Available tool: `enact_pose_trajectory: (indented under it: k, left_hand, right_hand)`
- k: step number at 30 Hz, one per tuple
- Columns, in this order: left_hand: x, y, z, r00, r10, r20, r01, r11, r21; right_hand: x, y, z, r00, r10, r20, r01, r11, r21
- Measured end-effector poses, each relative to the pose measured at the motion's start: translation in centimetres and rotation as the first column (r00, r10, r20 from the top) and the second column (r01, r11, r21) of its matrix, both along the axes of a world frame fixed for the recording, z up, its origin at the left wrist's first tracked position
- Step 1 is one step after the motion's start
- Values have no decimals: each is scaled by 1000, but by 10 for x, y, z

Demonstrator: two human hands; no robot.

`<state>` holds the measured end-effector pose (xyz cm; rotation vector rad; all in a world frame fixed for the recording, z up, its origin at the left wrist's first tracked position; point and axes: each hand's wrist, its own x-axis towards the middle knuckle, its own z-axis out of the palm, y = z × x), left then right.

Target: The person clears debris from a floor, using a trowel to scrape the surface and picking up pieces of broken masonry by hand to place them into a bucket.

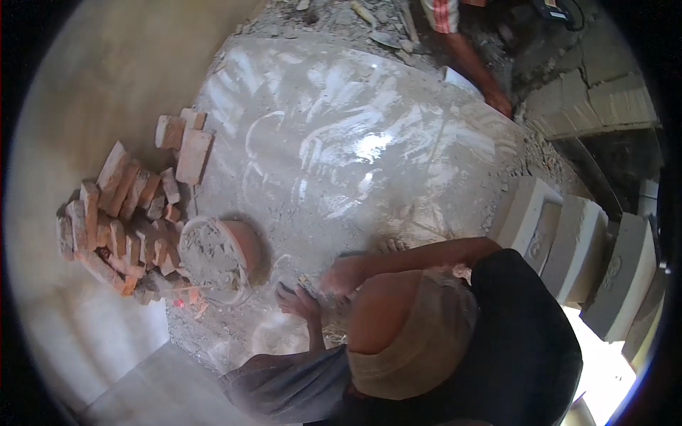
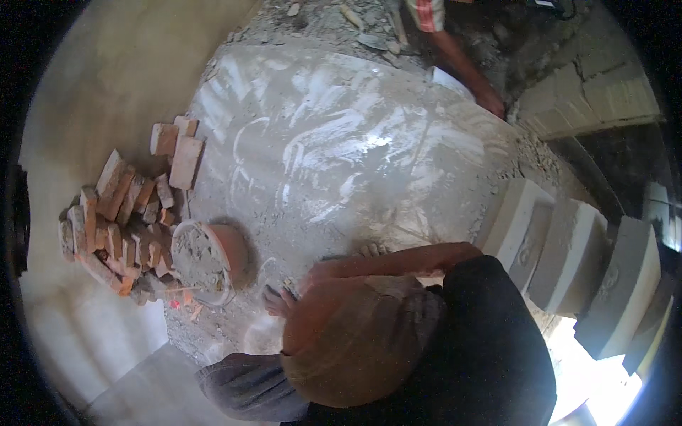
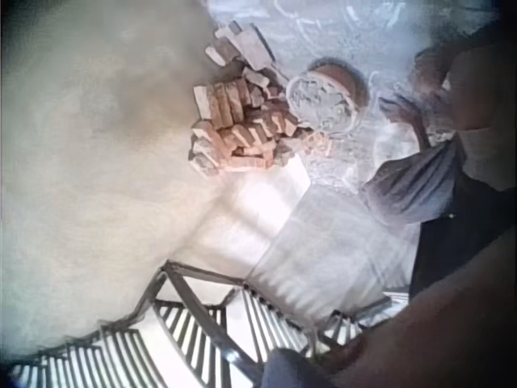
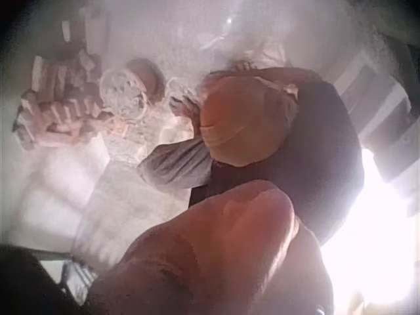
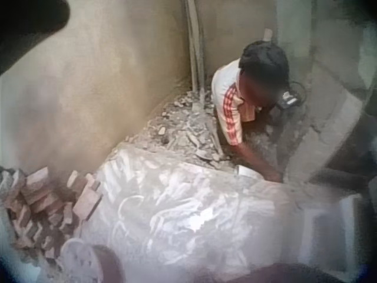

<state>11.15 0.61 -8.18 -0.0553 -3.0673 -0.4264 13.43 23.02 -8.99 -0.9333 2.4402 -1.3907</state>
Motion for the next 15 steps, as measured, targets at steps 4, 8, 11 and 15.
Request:
enact_pose_trajectory:
  k: [4,8,11,15]
  left_hand:
    - [-17,13,9,998,-37,-49,41,995,87]
    - [-29,27,16,999,-9,-44,34,796,604]
    - [-27,45,48,985,-150,81,59,745,665]
    - [-17,80,90,854,-458,248,221,749,624]
  right_hand:
    - [12,40,-3,759,-651,-19,651,758,37]
    - [18,112,-23,426,-885,-187,902,431,16]
    - [40,170,-15,302,-872,-384,953,269,138]
    - [90,232,13,-81,-953,-293,969,-144,199]
